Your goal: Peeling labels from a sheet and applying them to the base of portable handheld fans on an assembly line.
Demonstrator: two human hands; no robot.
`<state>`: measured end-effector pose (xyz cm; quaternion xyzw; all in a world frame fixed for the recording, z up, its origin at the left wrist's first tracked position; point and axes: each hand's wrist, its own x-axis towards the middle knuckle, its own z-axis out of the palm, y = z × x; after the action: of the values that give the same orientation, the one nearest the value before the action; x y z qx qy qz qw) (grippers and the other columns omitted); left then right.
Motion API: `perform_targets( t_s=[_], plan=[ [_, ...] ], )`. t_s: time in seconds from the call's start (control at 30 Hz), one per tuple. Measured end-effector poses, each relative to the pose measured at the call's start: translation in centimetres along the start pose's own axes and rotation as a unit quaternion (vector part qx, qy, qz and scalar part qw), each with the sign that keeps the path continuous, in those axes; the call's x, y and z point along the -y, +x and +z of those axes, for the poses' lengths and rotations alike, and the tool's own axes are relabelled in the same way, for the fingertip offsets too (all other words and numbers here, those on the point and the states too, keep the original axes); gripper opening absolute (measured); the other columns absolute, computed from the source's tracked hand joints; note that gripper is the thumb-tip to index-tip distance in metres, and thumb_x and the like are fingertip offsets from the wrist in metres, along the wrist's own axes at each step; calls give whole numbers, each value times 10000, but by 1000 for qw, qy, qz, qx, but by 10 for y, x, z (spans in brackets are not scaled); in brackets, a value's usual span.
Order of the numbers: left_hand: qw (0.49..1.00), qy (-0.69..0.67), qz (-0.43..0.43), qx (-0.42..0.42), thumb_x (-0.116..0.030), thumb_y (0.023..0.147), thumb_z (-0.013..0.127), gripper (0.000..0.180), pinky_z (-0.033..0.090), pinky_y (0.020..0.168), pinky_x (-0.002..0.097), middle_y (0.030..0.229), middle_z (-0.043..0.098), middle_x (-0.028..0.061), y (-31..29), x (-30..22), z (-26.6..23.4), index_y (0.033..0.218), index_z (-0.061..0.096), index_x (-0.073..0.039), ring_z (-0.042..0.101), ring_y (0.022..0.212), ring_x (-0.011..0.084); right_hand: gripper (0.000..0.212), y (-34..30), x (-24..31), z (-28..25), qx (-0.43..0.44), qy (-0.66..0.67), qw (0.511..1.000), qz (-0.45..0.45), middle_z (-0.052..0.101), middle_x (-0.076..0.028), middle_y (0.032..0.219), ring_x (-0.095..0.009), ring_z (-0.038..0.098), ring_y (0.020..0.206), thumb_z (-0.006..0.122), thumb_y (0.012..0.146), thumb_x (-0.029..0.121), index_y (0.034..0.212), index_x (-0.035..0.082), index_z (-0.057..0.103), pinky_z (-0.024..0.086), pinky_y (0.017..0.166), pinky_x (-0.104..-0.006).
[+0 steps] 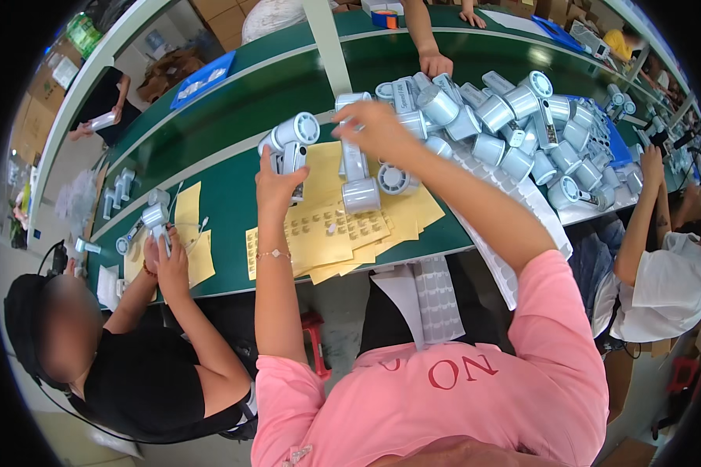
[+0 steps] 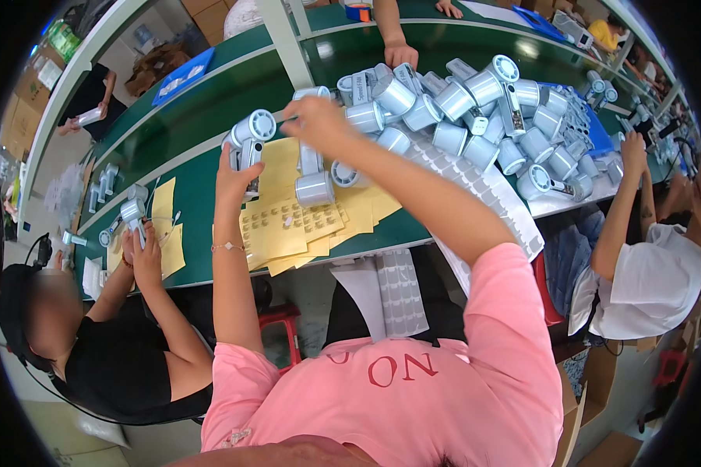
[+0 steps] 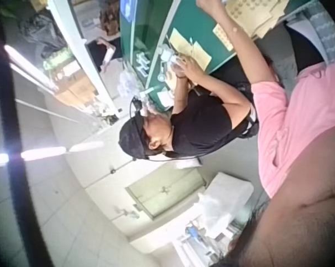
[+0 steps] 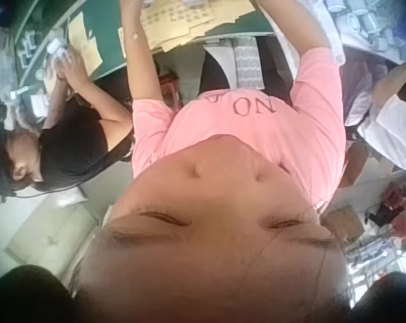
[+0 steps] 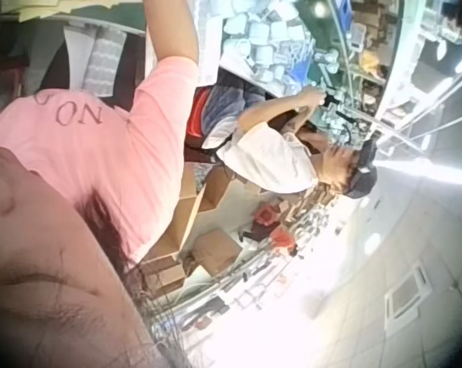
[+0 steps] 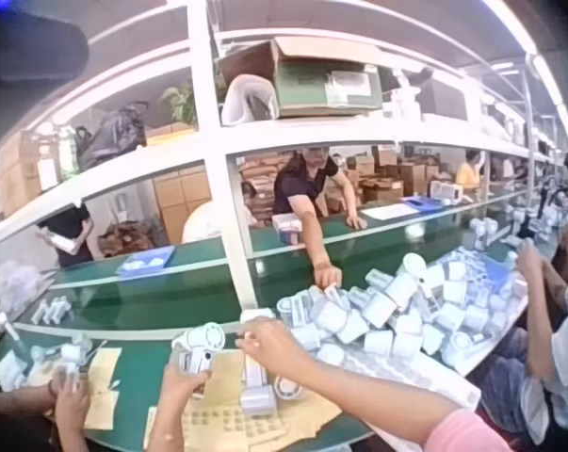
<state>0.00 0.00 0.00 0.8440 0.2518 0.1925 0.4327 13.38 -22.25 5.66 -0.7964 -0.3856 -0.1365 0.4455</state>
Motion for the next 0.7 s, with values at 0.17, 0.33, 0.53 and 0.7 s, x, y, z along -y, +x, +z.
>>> perform_targets(
  t_s=[0.17,0.33,0.53,0.7],
  plan=[
    [989,136,-58,0,-346,602,767,1035,496,897,367,1250,462,263,-6,0,5,1479,265,-120,588,1042,355,196,24,-52,-95,-28,-229,973,-1,692,-103,899,-237,674,817,686,793,172,949,55,704,525,754,-332],
    [963,267,-30,9,-367,605,768,1038,477,911,451,1257,438,258,-9,11,24,1481,260,-139,550,1091,377,219,-2,-55,-162,2,-118,992,39,688,-94,957,-185,657,898,663,845,159,1013,19,676,506,821,-298],
    [923,384,21,3,-482,650,763,1031,418,994,389,1382,347,302,-16,9,26,1478,266,-120,486,1189,427,224,-135,15,-207,31,-56,990,125,674,-71,991,-135,619,912,644,857,58,1075,7,647,480,815,-274],
    [894,296,321,-98,-289,755,755,634,379,1027,419,1380,432,224,-79,-43,16,1296,509,-67,453,1248,378,441,-273,67,-154,60,-91,982,151,588,-139,1217,-295,574,1105,779,699,126,1111,56,637,457,913,-387]
  ],
)
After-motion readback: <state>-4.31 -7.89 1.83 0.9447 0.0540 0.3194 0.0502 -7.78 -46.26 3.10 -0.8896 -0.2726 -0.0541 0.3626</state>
